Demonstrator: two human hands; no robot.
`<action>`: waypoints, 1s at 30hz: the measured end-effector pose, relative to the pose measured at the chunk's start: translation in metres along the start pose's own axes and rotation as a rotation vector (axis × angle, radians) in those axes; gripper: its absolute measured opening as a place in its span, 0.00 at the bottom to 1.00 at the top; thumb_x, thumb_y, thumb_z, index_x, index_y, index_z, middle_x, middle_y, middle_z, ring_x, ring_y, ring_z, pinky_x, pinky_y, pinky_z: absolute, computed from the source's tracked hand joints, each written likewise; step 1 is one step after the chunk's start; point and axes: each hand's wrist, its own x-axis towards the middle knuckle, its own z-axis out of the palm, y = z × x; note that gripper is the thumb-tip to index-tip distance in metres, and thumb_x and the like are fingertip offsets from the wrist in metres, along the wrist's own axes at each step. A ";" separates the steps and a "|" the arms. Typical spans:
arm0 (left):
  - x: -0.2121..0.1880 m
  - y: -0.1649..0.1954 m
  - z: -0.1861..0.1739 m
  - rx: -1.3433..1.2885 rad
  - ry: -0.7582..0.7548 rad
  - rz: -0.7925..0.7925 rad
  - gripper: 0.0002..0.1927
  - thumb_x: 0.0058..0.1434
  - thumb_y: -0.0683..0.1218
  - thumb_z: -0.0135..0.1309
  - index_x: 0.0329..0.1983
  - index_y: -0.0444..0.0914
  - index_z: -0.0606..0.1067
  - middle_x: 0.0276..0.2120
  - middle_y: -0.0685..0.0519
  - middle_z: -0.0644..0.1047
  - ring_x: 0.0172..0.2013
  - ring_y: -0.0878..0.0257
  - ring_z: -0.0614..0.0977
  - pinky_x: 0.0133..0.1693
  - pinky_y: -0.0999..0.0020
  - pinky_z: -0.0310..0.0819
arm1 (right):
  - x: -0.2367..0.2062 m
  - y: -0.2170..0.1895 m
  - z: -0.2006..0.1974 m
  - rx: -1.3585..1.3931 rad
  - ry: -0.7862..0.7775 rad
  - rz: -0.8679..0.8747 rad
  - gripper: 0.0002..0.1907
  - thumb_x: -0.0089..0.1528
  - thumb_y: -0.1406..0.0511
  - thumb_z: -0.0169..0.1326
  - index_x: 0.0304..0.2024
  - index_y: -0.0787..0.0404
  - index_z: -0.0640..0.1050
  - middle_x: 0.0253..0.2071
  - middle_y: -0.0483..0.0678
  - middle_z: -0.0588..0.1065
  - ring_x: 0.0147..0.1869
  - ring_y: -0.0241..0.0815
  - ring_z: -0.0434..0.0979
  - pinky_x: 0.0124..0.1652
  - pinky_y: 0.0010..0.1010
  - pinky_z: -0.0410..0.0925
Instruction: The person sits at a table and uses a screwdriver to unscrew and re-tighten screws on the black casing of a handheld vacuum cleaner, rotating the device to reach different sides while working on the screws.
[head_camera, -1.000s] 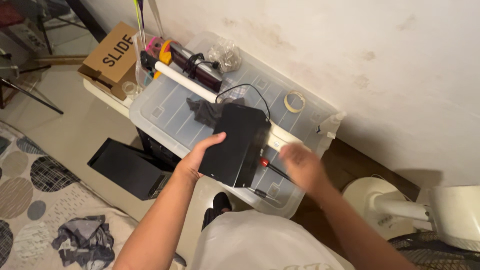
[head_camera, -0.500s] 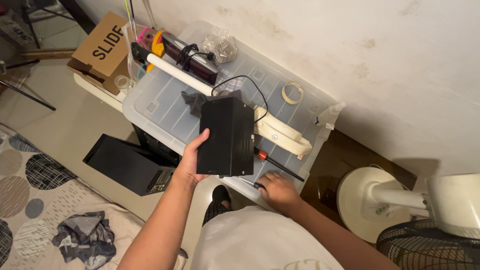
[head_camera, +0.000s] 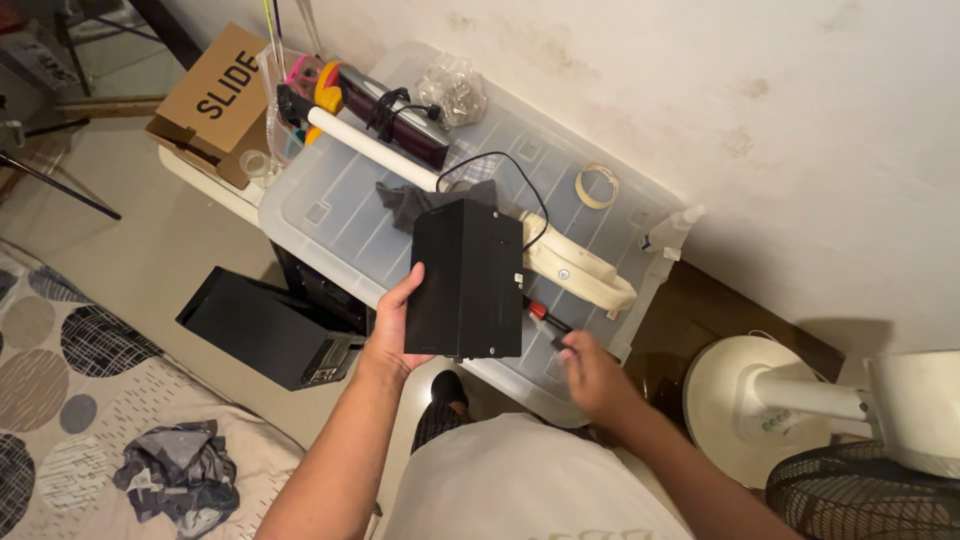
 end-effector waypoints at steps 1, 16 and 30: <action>-0.001 0.001 -0.001 -0.006 -0.007 0.003 0.29 0.63 0.59 0.56 0.59 0.33 0.74 0.50 0.43 0.80 0.49 0.49 0.83 0.52 0.53 0.78 | 0.001 -0.005 -0.009 0.023 -0.030 0.082 0.12 0.68 0.62 0.47 0.51 0.59 0.69 0.34 0.54 0.77 0.38 0.49 0.79 0.41 0.36 0.70; 0.004 0.009 -0.013 0.084 0.054 -0.077 0.24 0.62 0.55 0.56 0.53 0.33 0.78 0.43 0.46 0.83 0.41 0.55 0.85 0.46 0.60 0.80 | 0.024 -0.190 -0.138 -0.154 -0.090 0.040 0.17 0.63 0.59 0.53 0.49 0.61 0.81 0.30 0.52 0.80 0.30 0.42 0.76 0.35 0.34 0.71; 0.026 -0.040 0.015 0.157 0.096 0.010 0.23 0.61 0.54 0.56 0.52 0.34 0.78 0.43 0.47 0.83 0.40 0.56 0.85 0.44 0.62 0.81 | 0.026 -0.180 -0.191 -0.151 -0.207 0.087 0.18 0.64 0.58 0.50 0.52 0.58 0.80 0.32 0.51 0.83 0.33 0.41 0.84 0.40 0.35 0.73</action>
